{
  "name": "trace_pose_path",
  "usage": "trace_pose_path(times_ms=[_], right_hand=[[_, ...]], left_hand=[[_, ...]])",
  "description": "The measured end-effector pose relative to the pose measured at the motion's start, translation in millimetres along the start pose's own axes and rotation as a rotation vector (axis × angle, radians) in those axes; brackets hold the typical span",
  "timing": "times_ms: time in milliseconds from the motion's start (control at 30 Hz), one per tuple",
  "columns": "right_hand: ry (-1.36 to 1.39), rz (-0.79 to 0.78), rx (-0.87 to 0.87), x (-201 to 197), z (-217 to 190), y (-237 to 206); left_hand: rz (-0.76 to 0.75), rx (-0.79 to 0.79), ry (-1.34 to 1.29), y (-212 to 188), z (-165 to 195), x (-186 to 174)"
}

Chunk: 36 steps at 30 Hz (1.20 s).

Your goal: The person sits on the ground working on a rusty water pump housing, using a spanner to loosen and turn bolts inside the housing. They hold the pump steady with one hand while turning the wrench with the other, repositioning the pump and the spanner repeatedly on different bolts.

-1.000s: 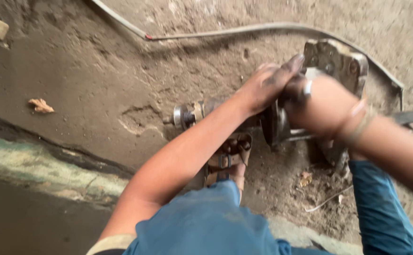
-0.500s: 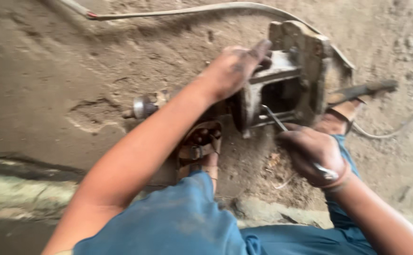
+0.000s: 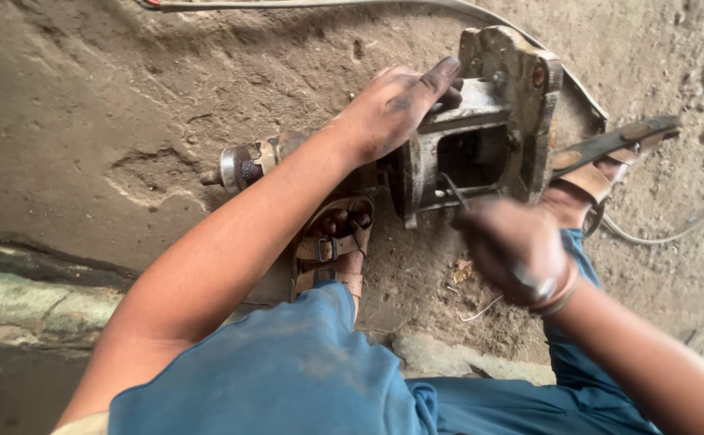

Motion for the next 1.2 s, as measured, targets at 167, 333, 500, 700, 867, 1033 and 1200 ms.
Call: trace_pose_path(times_ms=[167, 333, 500, 700, 867, 1033, 1200], right_hand=[[0.024, -0.253, 0.186, -13, 12, 91], [-0.024, -0.170, 0.224, -33, -2, 73], [0.069, 0.016, 0.118, -9, -18, 12], [-0.008, -0.140, 0.140, -11, -15, -21], [0.084, 0.010, 0.053, 3, 0, -31], [0.035, 0.011, 0.061, 8, 4, -42], [-0.028, -0.066, -0.005, 12, 0, -43]], left_hand=[[-0.099, -0.022, -0.245, 2, 0, -3], [-0.068, 0.021, -0.059, 3, -1, -12], [-0.024, 0.138, 0.043, 4, -3, -11], [-0.077, 0.108, -0.090, 1, -2, -11], [-0.098, 0.078, -0.039, 0, -2, -11], [-0.048, 0.135, -0.087, -1, -1, -11], [-0.013, 0.030, -0.101, -7, 6, -12]])
Point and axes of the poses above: each hand's wrist, its own y-axis towards the middle knuckle, its own x-axis out of the palm, z = x × y, the point moved 2 cm from there along y, towards the middle knuckle, and after that the axes turned 2 degrees about -y, right-handed, at the moved point
